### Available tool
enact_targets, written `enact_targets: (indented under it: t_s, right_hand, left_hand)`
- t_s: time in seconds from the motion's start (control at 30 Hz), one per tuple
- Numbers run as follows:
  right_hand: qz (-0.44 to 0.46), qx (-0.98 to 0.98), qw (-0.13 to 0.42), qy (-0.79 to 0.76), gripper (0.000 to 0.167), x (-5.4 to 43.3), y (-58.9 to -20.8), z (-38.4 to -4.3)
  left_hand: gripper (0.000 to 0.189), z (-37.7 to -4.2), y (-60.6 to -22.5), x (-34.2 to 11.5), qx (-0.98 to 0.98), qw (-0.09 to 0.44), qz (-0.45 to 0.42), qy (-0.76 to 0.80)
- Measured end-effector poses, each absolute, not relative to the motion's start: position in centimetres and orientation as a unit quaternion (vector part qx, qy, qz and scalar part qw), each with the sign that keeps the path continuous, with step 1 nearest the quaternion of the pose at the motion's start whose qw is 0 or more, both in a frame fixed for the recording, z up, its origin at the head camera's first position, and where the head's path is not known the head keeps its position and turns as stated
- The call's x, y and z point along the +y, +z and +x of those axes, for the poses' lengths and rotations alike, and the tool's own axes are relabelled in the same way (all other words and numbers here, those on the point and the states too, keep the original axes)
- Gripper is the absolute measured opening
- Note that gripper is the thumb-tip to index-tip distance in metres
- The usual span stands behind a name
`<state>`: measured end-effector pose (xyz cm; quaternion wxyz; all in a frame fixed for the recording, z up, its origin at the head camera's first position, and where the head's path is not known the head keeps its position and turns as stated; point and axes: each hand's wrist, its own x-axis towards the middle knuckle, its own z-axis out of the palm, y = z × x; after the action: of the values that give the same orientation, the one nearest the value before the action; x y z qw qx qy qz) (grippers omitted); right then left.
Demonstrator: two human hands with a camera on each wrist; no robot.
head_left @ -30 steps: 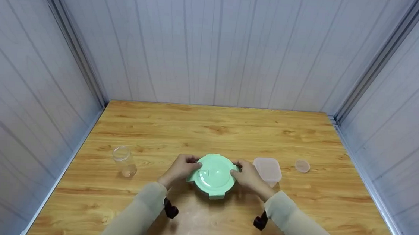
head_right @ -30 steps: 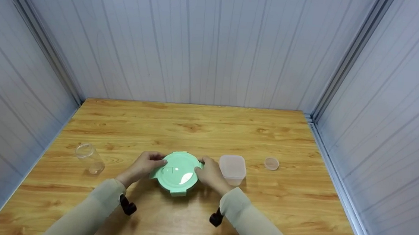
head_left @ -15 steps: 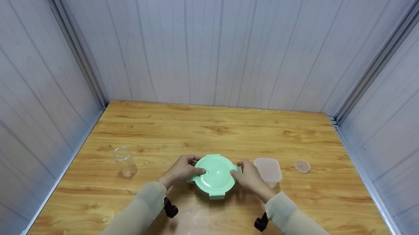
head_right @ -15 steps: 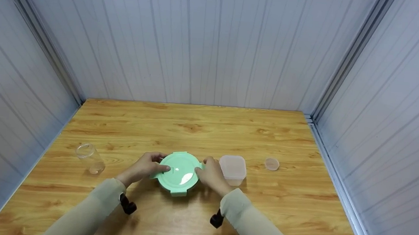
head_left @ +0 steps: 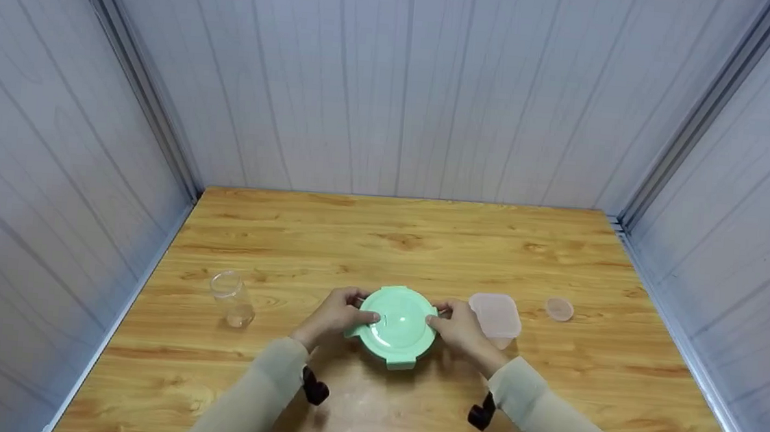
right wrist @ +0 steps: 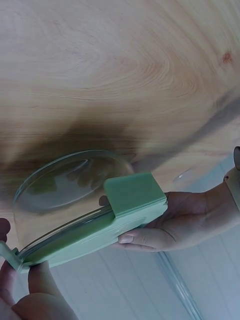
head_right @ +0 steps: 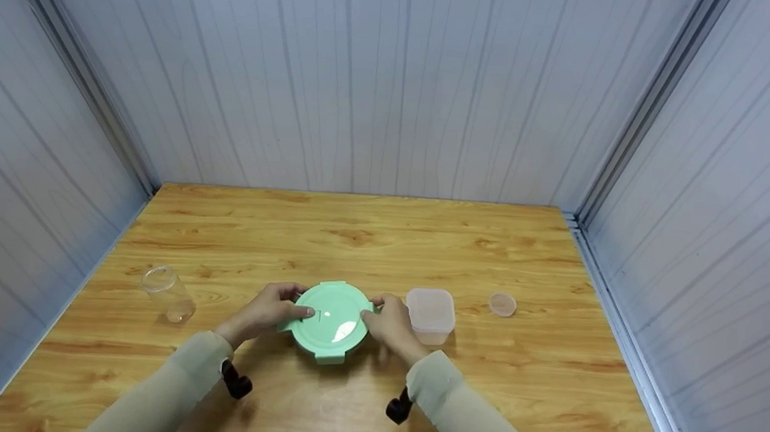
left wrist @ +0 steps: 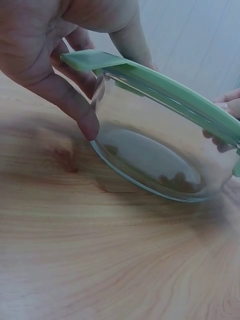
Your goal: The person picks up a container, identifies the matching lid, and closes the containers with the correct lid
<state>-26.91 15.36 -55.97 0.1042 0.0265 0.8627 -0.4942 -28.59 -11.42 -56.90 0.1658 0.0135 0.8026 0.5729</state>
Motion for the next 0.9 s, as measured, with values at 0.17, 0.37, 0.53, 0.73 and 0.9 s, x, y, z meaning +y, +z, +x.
enact_targets:
  t_s: [0.17, 0.37, 0.53, 0.73, 0.9]
  right_hand:
    - [0.031, 0.856, 0.095, -0.506, 0.028, 15.39, -56.19, -26.87]
    - [0.040, 0.851, 0.092, -0.515, 0.026, 15.27, -56.17, -27.05]
    - [0.051, 0.843, 0.093, -0.527, 0.025, 15.28, -56.25, -27.05]
    - [0.056, 0.839, 0.096, -0.533, 0.026, 15.27, -56.26, -27.01]
    - [0.060, 0.836, 0.102, -0.536, 0.027, 15.22, -56.30, -27.03]
  left_hand:
    - [0.044, -28.54, -57.06, -11.28, 0.806, 0.161, 0.013, 0.569]
    - [0.044, -28.66, -56.91, -11.29, 0.812, 0.158, 0.016, 0.562]
    - [0.041, -28.66, -56.85, -11.25, 0.811, 0.159, 0.014, 0.563]
    - [0.041, -28.65, -56.77, -11.09, 0.814, 0.162, 0.002, 0.558]
    - [0.043, -28.49, -56.82, -11.10, 0.809, 0.159, 0.011, 0.565]
